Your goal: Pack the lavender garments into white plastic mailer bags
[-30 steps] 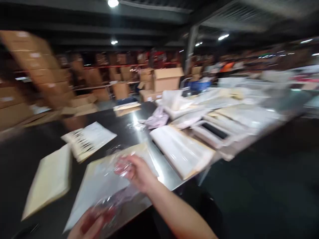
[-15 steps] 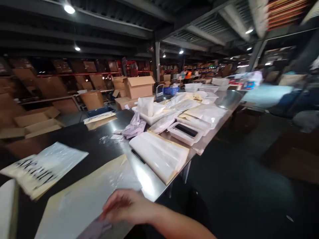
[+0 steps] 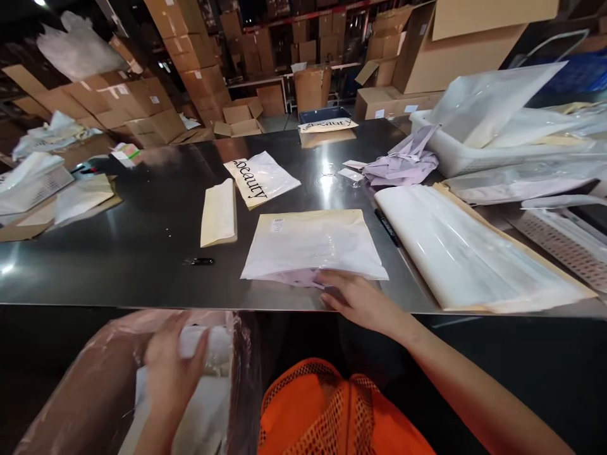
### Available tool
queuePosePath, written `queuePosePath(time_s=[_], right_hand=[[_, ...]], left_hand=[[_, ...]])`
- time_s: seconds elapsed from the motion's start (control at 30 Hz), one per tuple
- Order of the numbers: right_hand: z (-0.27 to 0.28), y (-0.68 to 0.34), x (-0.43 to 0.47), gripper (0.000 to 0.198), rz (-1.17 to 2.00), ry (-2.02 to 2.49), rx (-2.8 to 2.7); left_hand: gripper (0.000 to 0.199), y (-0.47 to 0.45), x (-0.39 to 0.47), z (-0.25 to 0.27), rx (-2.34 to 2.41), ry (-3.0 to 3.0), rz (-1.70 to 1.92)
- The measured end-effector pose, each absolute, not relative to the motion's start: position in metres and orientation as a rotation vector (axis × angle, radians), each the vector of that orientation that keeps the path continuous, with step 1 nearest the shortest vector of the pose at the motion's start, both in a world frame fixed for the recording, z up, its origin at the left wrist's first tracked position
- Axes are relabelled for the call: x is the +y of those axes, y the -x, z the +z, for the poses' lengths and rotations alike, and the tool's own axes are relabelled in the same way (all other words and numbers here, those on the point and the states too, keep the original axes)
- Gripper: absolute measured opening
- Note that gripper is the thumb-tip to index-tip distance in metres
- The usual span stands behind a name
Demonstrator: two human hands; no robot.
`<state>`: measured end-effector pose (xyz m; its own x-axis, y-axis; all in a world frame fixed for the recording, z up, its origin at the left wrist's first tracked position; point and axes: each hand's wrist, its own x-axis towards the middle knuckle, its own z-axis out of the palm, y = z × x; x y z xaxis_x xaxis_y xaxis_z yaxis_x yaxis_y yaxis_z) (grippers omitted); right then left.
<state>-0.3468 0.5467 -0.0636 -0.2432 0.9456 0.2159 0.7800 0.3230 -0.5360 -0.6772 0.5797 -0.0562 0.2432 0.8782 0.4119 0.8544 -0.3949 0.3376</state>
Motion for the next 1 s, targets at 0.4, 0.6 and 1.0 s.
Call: queuePosePath(time_s=[0.4, 0.6, 1.0], right_hand=[[-0.055, 0.325, 0.594, 0.054, -0.140, 1.670, -2.427], [-0.080, 0.320, 0.610, 0.026, -0.141, 1.743, -2.343], [-0.081, 0.374, 0.666, 0.032, -0.238, 1.839, -2.079]], left_hand=[[0.036, 0.527, 0.689, 0.009, 1.604, -3.074, 0.382], [0.034, 0.530, 0.684, 0.013, 1.623, -3.018, 0.294], [0.031, 0.522, 0.671, 0.007, 1.659, -3.015, 0.234]])
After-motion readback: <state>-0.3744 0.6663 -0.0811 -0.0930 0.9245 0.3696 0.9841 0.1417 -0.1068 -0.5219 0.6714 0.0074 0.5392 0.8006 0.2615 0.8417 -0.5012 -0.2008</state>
